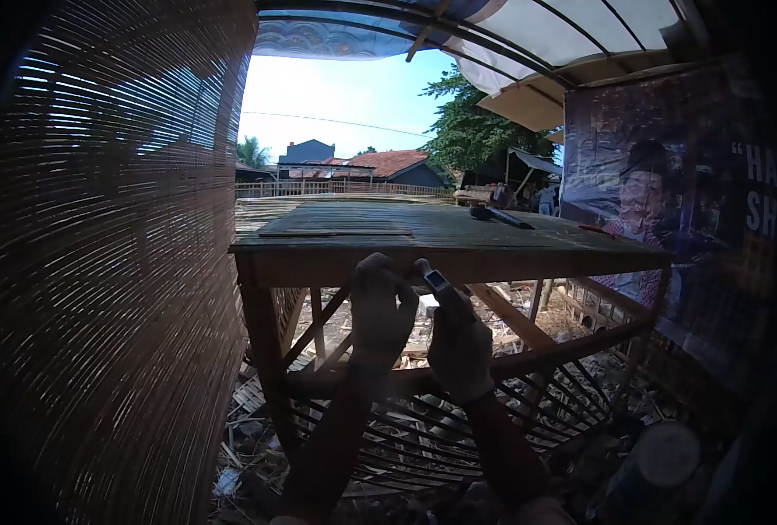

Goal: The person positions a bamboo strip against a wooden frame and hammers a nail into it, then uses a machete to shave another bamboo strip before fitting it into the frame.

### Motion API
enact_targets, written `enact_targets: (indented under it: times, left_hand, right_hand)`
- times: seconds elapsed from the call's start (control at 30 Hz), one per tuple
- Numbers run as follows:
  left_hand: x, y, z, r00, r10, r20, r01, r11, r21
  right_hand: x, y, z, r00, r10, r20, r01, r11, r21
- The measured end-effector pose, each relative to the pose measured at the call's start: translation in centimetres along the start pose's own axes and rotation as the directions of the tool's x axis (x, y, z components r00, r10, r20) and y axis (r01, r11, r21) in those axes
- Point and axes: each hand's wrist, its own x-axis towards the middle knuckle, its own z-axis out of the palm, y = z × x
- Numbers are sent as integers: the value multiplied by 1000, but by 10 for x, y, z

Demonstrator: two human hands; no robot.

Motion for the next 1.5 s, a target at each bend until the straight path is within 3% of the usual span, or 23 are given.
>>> enact_targets:
  times: [0.07,0.17,0.37,0.43,0.5,0.57,0.6,0.7,0.73,0.83,0.9,0.97,1.03,1.13,1.2,1.23,1.3,1.37,1.43,1.47,1.5]
  left_hand:
    - [2,0,-1,1000,5,-4,-5,1000,3]
    - [2,2,-3,1000,-3,8,3,1000,-2]
    - [1,-1,2,998,26,-64,-25,1000,5]
    - [3,-1,-1,998,45,-39,-45,999,5]
    - [3,-2,0,998,36,-44,-36,999,1]
    - [1,-1,2,999,22,-46,-22,1000,0]
    - [2,-2,3,999,18,-50,-18,1000,2]
    - [2,1,-1,999,-19,-39,18,1000,-23]
    - [4,3,-4,1000,-14,-22,14,1000,-25]
    - [4,2,-4,999,-50,1,50,997,-66]
    - [1,0,-1,999,-15,-32,16,1000,26]
    - [0,-1,-1,999,-46,-6,46,999,17]
    - [0,-1,0,998,-56,-17,56,998,-11]
    - [-1,1,-2,998,-62,-10,62,998,0]
    - [1,0,1,998,-61,-27,61,998,1]
    - [-1,-1,2,997,-65,-34,65,998,-1]
    - [-4,0,2,997,-76,-26,76,997,-10]
    - [0,0,1,998,-54,-35,55,998,29]
    - [-1,-1,0,999,-41,-31,42,999,27]
    - [-2,-1,0,998,-46,-30,47,999,15]
    - [-2,-1,1,998,-55,-28,55,998,2]
  right_hand:
    - [0,3,3,999,-31,-42,32,999,26]
    - [6,7,6,993,63,102,-65,998,8]
    - [1,-1,4,997,-49,-56,49,999,12]
    - [6,16,17,994,58,97,-57,998,-11]
    - [10,8,7,990,72,124,-69,997,-22]
    - [13,-18,-9,987,157,42,-158,987,23]
    - [10,-18,-7,997,20,-78,-18,999,27]
    - [9,-10,6,1000,-1,-7,1,1000,-18]
    - [12,3,13,995,60,85,-58,998,-24]
    - [17,-18,-2,989,128,74,-127,992,-17]
    - [16,-21,-3,997,79,20,-80,996,46]
    - [10,-10,6,964,-181,-194,179,983,-28]
    - [15,-1,11,980,152,130,-138,985,-106]
    - [20,-10,1,997,70,16,-69,997,-45]
    - [15,-13,-4,986,-3,-169,16,997,75]
    - [16,-12,-2,986,-6,-167,18,997,72]
    - [16,-7,5,997,42,57,-38,998,-58]
    - [9,12,10,989,108,99,-99,990,-96]
    - [13,-5,-3,998,45,-51,-46,998,-31]
    - [12,-7,-6,984,-67,-162,62,997,-35]
    - [11,-10,-5,985,-45,-166,45,999,-6]
